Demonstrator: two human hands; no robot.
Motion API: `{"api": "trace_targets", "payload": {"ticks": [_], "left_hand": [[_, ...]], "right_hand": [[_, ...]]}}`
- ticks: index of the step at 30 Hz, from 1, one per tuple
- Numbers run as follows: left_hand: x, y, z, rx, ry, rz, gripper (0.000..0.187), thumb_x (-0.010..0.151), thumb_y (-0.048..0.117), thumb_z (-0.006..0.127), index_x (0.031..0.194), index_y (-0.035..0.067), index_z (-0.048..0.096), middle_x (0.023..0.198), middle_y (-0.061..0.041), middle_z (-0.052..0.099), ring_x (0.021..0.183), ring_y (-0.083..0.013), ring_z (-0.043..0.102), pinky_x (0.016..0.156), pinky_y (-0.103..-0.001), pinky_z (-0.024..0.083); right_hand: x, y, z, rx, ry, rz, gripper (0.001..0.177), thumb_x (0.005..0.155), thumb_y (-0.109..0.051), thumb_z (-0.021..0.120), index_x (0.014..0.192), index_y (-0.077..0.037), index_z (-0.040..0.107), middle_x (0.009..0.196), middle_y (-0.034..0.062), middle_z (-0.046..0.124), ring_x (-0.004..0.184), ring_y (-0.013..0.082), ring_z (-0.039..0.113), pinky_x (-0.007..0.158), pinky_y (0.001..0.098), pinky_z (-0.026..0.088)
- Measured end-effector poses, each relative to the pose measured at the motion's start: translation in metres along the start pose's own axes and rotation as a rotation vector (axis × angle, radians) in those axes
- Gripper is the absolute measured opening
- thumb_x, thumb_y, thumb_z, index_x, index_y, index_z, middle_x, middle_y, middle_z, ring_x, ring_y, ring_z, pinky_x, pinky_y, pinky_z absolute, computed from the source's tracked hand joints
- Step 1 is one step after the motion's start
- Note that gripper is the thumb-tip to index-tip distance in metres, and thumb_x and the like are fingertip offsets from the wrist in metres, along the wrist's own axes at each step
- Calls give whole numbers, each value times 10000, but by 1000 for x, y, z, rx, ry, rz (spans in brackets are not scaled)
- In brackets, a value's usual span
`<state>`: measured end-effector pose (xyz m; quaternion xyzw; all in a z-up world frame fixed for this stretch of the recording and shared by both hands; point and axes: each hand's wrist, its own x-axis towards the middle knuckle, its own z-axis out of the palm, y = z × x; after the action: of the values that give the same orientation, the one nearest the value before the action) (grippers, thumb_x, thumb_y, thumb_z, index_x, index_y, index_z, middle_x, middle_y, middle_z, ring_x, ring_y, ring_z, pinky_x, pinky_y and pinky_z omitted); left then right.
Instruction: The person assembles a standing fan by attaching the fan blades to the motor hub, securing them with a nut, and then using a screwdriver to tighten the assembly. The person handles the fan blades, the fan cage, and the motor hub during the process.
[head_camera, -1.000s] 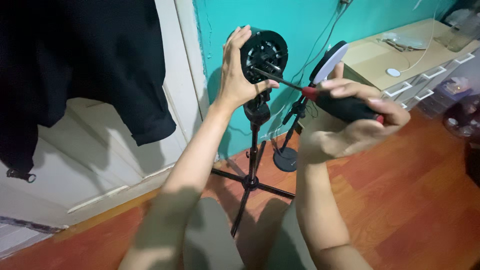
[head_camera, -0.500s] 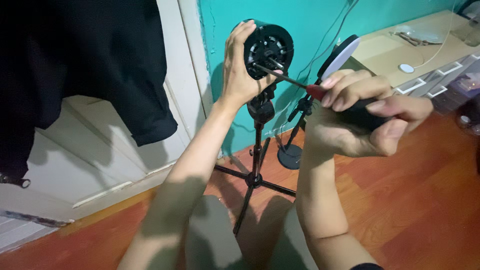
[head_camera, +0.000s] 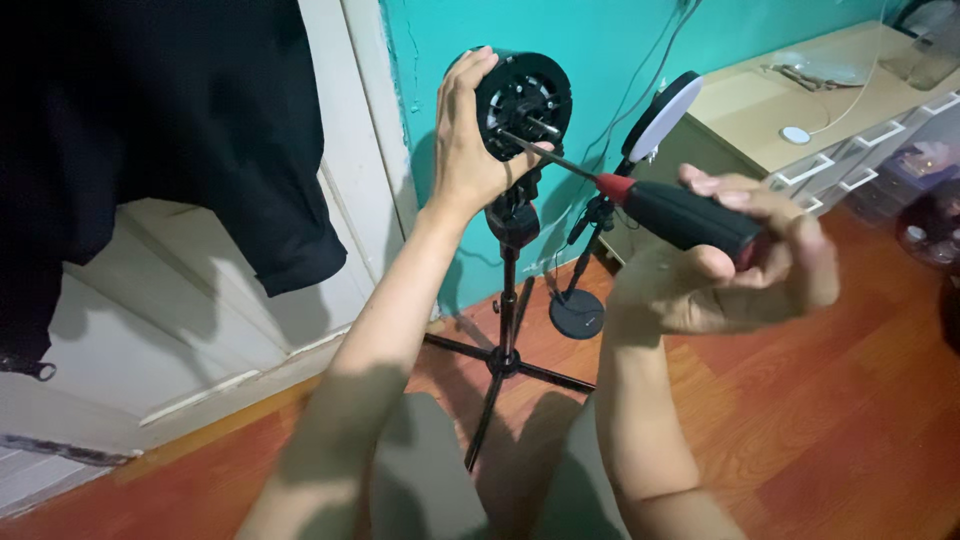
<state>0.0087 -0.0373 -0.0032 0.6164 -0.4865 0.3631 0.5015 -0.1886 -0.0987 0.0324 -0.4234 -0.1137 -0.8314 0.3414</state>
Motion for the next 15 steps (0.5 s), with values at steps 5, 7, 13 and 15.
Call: {"api": "trace_targets", "payload": {"ticks": [5, 7, 13, 15], "left_hand": [[-1, 4, 1, 31, 16, 13, 941, 701, 425, 954, 1398, 109, 407, 1470, -124, 453, 1432, -352, 385, 1223, -476, 350], [-1, 6, 3, 38, 28, 15, 937, 700, 415, 952, 1401, 111, 409, 1471, -121, 450, 1431, -348, 384, 1224, -477, 347], [-3, 9, 5, 56, 50, -1, 931, 707, 385, 952, 1412, 117, 406, 1469, -116, 442, 1403, -342, 387, 1200, -466, 374], [-2, 9, 5, 48, 39, -6, 924, 704, 355, 944, 1416, 121, 405, 1476, -116, 437, 1397, -339, 394, 1195, -462, 387]], "right_hand": [[-12, -1, -20, -75, -80, -14, 448, 957, -281, 747, 1294, -137, 490, 1068, 88, 561, 971, 177, 613, 891, 380, 619], [-18, -4, -28, -135, -107, 24, 489, 993, -231, 751, 1382, -159, 464, 1104, 112, 579, 1000, 187, 612, 932, 398, 588], [-28, -9, -31, -99, -122, 119, 503, 1042, -212, 699, 1468, -180, 433, 1200, 163, 625, 1060, 232, 665, 968, 382, 602], [-28, -11, -29, -100, -135, 129, 487, 1066, -207, 672, 1480, -187, 416, 1227, 168, 611, 1079, 242, 656, 974, 378, 594]]}}
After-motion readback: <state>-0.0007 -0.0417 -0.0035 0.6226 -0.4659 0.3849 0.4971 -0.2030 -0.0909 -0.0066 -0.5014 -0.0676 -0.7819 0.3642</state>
